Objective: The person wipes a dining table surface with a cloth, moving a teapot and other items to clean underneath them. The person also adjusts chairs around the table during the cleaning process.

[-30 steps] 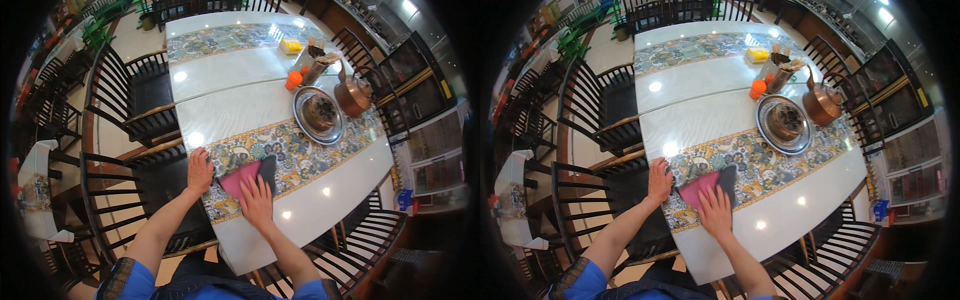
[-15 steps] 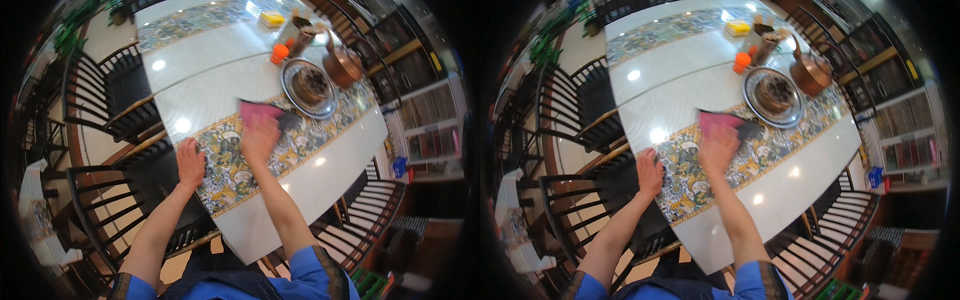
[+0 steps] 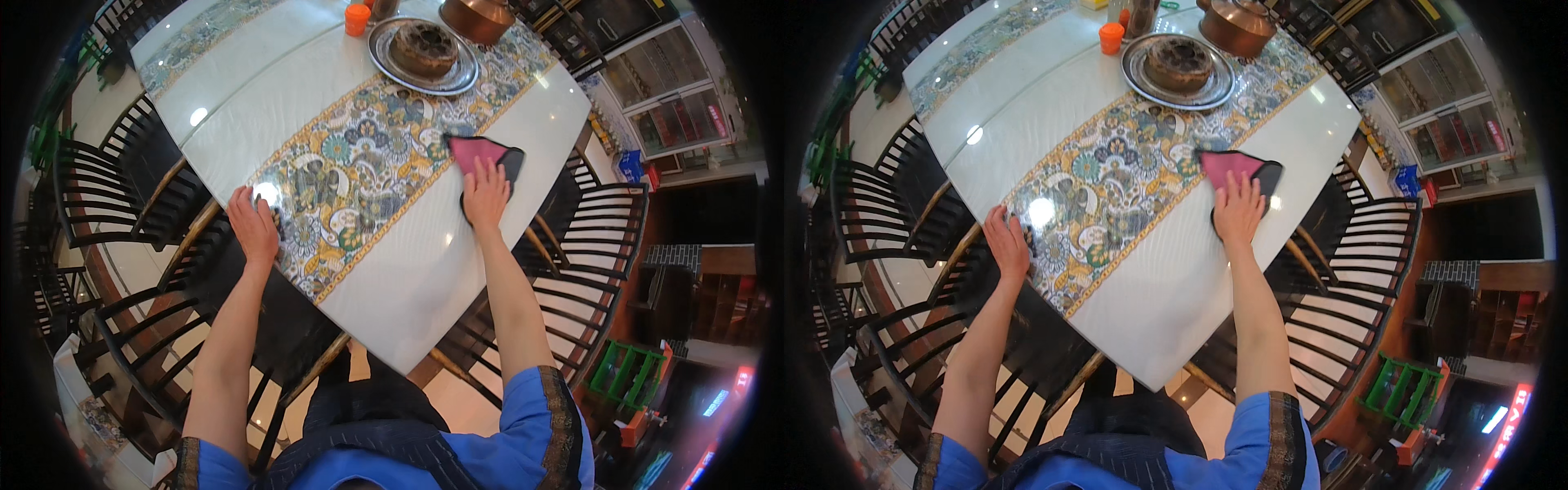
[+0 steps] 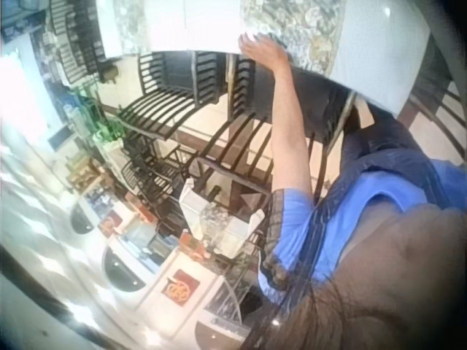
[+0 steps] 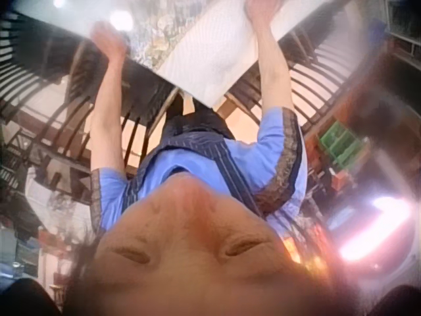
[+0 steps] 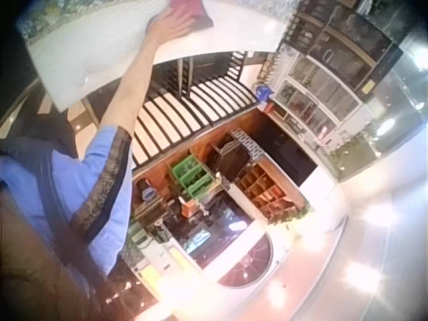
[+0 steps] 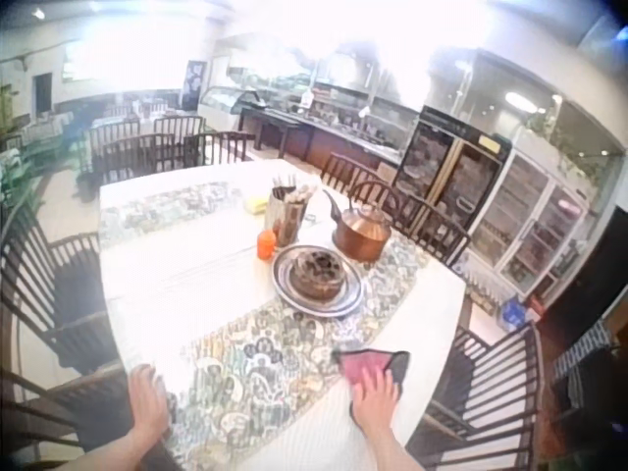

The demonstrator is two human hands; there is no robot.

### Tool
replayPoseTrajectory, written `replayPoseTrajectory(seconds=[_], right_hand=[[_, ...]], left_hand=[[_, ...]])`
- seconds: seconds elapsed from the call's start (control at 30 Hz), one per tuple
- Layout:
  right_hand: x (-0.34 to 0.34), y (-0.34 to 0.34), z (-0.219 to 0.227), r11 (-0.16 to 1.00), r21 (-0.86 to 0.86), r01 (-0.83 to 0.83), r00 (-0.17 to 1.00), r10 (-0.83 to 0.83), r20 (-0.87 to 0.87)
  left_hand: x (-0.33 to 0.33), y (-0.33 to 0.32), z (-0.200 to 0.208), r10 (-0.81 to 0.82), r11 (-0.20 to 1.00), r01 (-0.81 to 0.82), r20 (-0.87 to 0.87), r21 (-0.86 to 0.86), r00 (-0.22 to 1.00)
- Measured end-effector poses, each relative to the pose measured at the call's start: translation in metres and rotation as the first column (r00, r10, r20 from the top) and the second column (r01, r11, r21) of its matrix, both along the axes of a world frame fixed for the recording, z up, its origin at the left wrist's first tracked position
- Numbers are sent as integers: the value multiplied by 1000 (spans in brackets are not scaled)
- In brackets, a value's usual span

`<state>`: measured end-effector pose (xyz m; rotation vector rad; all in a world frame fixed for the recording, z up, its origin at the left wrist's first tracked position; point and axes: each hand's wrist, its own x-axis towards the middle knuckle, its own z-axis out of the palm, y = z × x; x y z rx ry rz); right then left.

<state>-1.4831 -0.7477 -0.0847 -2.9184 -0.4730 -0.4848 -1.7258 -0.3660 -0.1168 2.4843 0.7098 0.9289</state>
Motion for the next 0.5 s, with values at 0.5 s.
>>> replayPoseTrajectory(seconds=[0.5], right_hand=[[-182,-35,-3,859,-4,-512,857,511,-66]], left_hand=[[-76,60,28,-108,953,113,31,-280,994]])
